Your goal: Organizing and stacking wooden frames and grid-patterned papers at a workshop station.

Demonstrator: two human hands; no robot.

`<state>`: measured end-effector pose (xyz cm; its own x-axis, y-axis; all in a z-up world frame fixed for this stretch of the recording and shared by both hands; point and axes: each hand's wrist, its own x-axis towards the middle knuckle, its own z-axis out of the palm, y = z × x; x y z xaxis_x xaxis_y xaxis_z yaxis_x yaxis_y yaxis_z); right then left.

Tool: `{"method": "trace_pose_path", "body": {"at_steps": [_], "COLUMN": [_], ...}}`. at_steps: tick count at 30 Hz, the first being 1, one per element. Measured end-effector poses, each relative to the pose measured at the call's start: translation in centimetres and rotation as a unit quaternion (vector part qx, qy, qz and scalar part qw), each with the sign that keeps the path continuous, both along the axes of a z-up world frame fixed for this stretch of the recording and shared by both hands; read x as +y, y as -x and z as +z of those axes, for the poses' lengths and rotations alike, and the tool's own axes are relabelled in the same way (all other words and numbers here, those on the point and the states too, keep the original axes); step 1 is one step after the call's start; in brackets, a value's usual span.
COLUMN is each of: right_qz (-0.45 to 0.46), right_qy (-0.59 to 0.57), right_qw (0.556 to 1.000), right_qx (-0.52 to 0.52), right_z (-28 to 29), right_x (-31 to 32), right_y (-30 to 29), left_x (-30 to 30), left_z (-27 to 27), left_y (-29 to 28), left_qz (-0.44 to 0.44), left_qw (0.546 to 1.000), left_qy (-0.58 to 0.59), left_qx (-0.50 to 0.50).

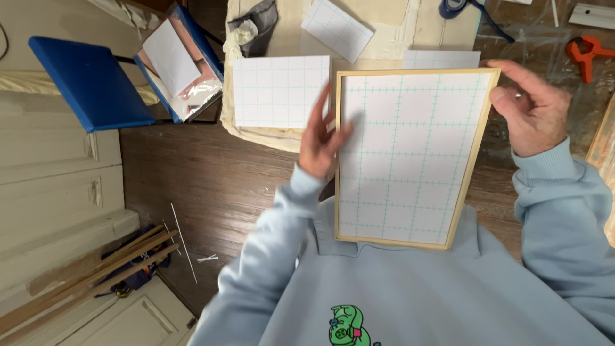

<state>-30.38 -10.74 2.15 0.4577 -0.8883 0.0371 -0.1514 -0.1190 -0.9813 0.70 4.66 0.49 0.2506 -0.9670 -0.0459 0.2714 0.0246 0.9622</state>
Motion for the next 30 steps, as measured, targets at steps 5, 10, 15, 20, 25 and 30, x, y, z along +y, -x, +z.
{"method": "trace_pose_path", "body": {"at_steps": [5, 10, 15, 20, 25, 30], "right_qz": [0.007, 0.001, 0.000, 0.007, 0.005, -0.002], "right_qy": [0.035, 0.016, 0.026, 0.014, 0.035, 0.040], "right_qw": [0.999, 1.000, 0.999, 1.000, 0.999, 0.999], "right_qx": [0.019, -0.001, 0.026, 0.001, 0.016, 0.005], "right_z": [0.6, 0.9, 1.1, 0.9, 1.0, 0.9], "right_x": [0.3, 0.2, 0.3, 0.5, 0.5, 0.6], "right_y": [-0.1, 0.3, -0.1, -0.4, -0.6, -0.7], "left_x": [-4.0, -4.6, -3.9, -3.5, -3.6, -3.8], "left_z": [0.0, 0.9, 0.9, 0.9, 1.4, 1.3], "left_y": [-2.4, -1.3, -1.2, -1.6, -1.7, -1.5], "left_qz": [-0.052, -0.071, -0.040, -0.036, -0.045, -0.044], "left_qw": [0.997, 0.994, 0.994, 0.995, 0.994, 0.995], "left_qy": [0.022, 0.027, 0.001, -0.005, -0.010, -0.013], "left_qx": [-0.056, -0.082, -0.100, -0.091, -0.097, -0.093]}}
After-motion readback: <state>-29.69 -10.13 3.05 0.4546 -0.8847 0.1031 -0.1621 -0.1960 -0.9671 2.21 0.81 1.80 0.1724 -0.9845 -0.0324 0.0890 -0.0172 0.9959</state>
